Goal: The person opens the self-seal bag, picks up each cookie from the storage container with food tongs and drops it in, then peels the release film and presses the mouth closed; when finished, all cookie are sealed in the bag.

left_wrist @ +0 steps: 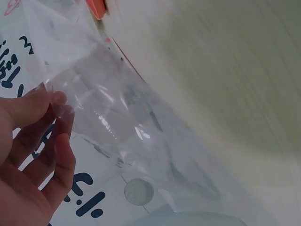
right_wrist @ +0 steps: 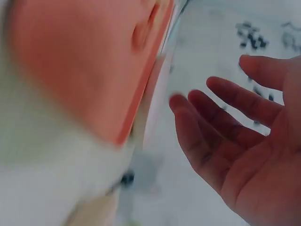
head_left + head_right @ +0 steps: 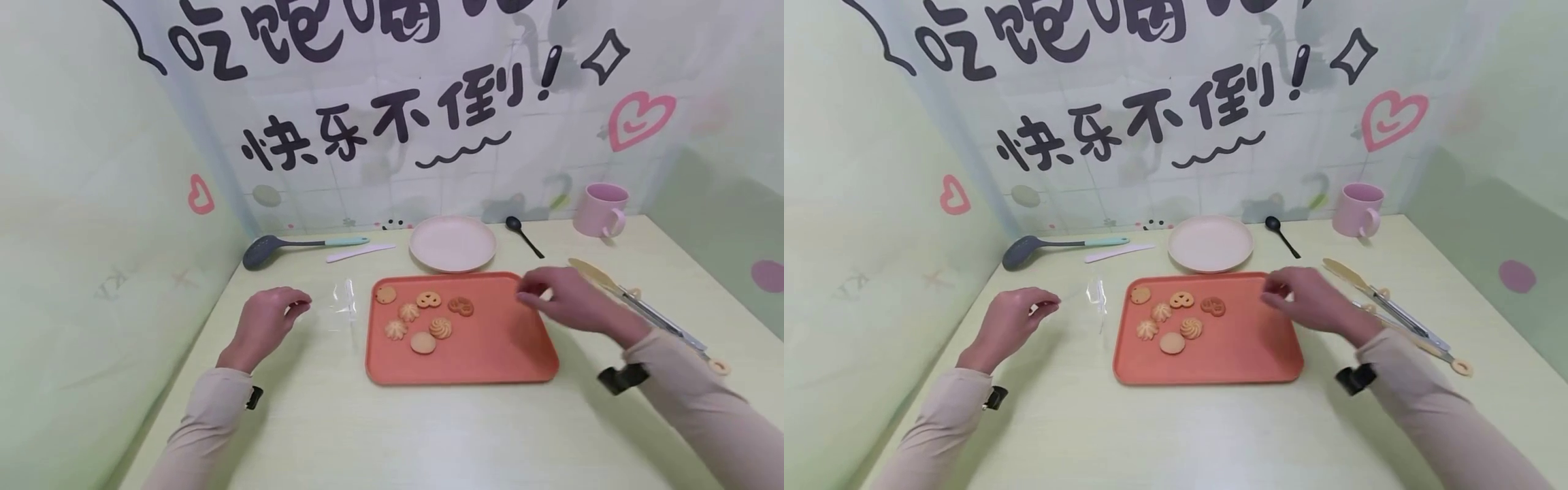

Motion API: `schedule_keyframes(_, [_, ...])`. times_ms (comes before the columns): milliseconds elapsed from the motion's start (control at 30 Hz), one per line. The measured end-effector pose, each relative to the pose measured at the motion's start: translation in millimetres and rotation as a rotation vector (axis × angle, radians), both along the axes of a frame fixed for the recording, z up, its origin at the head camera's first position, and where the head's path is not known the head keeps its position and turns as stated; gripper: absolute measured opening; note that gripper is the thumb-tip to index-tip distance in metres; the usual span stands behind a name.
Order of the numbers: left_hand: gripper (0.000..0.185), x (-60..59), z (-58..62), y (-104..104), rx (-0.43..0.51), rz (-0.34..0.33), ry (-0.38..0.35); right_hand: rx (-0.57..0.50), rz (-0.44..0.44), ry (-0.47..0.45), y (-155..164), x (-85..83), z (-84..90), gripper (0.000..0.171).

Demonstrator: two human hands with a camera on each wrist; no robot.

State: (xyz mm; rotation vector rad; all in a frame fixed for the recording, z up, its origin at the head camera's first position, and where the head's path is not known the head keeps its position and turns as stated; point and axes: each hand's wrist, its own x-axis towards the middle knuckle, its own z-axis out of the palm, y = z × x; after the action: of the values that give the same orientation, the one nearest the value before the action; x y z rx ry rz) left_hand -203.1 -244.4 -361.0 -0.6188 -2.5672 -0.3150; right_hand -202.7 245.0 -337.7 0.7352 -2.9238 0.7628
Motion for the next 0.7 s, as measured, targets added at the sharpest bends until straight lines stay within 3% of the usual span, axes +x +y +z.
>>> schedule_keyframes(100, [0.012, 1.0, -5.0, -7, -0.018, 0.004, -0.041, 0.095, -0.078, 0.126, 42, -5.5, -1.6, 0.017])
schedule_keyframes(233, [0.013, 2.7, -8.3, -13, -0.003, -0.007, -0.101, 0.190, -0.179, 0.135, 90, -14.9, -15.3, 0.035])
schedule_keyframes(467, [0.013, 1.0, -12.1, -15, -0.008, -0.049, -0.159, 0.242, -0.302, 0.008, 135, -16.8, -44.3, 0.063])
schedule_keyframes(700, [0.013, -0.5, -14.0, -13, 0.014, -0.061, -0.154, 0.249, -0.396, -0.137, 150, -10.1, -51.4, 0.077])
